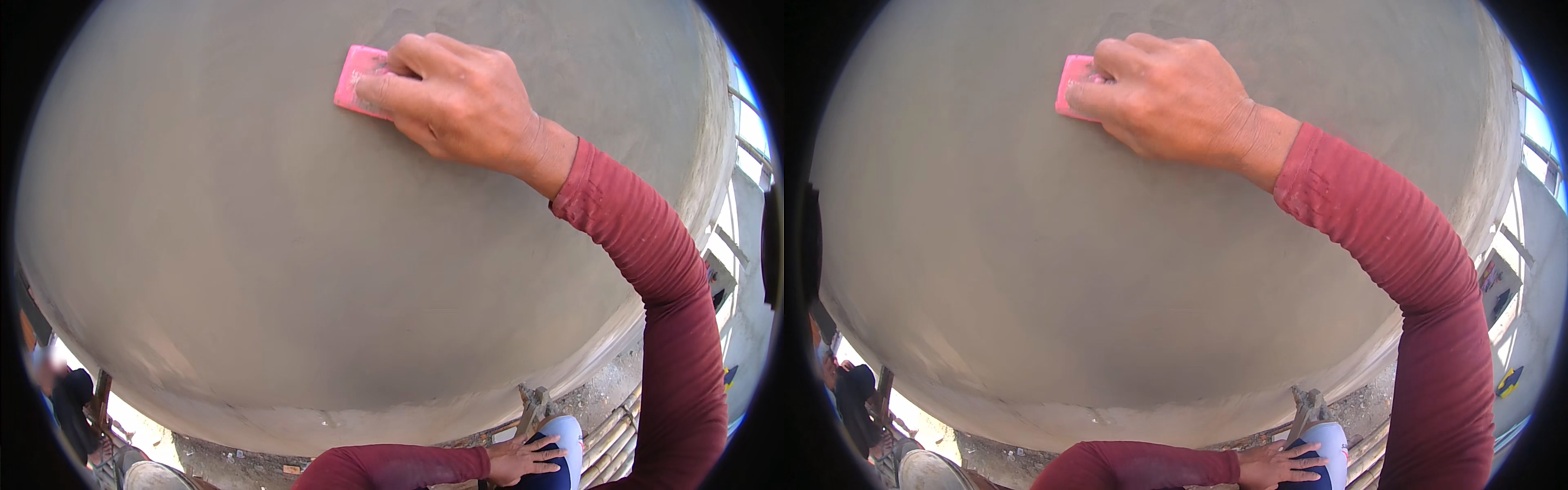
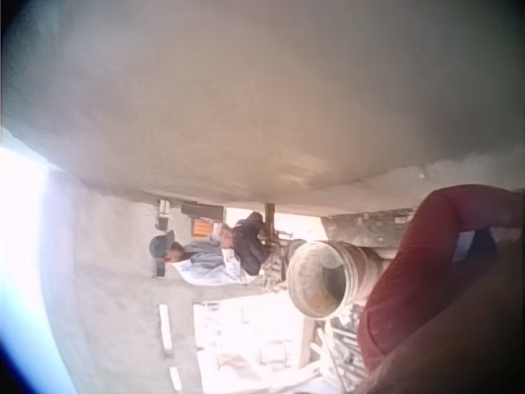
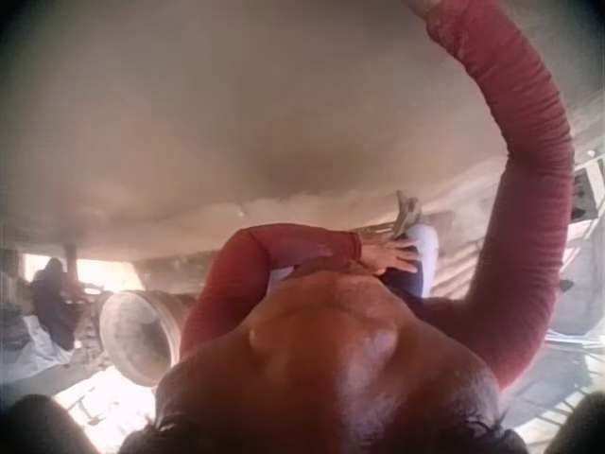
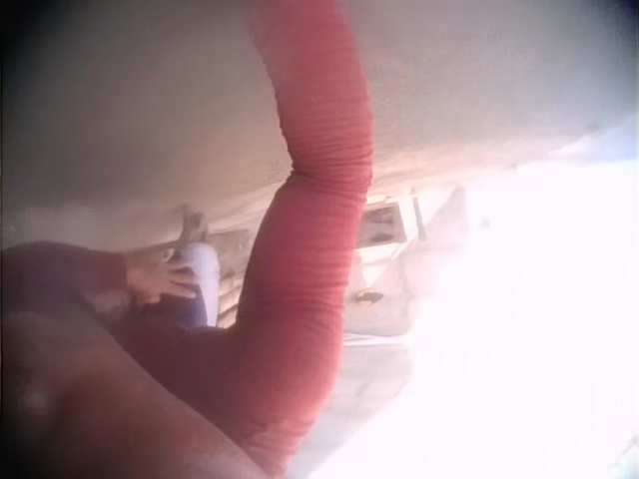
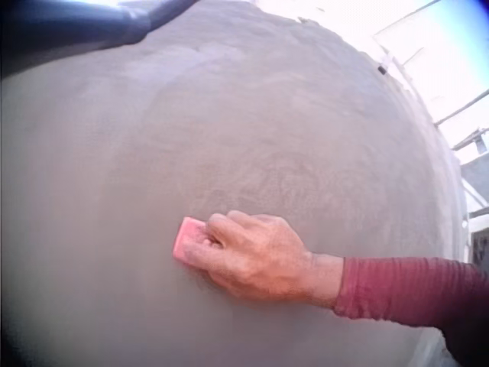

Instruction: The person smooths a concrete wall using a pink sponge. They move the sponge in circular motions across the wall surface and occasionally look down at the ground or at other workers.

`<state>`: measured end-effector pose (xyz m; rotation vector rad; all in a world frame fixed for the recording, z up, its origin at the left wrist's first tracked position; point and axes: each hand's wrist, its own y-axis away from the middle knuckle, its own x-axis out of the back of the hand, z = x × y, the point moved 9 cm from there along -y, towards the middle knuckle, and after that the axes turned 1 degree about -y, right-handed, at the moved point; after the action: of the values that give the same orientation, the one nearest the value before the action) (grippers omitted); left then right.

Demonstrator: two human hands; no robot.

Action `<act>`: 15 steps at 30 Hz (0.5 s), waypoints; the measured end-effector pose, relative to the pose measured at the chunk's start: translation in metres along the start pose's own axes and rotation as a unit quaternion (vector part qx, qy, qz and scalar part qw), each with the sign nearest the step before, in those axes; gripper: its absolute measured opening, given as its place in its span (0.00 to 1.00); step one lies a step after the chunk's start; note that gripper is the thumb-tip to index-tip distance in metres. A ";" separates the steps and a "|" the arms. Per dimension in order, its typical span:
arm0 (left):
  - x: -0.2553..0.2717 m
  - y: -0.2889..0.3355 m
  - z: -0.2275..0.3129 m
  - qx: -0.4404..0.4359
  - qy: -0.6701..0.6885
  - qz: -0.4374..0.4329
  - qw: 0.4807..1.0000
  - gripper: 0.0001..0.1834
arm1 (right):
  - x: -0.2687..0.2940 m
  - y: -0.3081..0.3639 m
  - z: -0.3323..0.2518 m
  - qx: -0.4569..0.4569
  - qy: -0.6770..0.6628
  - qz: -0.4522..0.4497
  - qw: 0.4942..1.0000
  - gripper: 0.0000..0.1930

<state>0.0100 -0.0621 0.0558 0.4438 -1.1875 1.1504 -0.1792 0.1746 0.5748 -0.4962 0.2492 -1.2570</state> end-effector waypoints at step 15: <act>0.013 0.015 -0.004 0.026 -0.014 -0.025 0.999 0.53 | 0.017 0.040 -0.022 0.052 -0.041 -0.069 0.995 0.07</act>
<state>-0.0024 -0.0469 0.0619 0.5285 -1.1662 1.1381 -0.1498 0.1621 0.5378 -0.4807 0.0812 -1.3730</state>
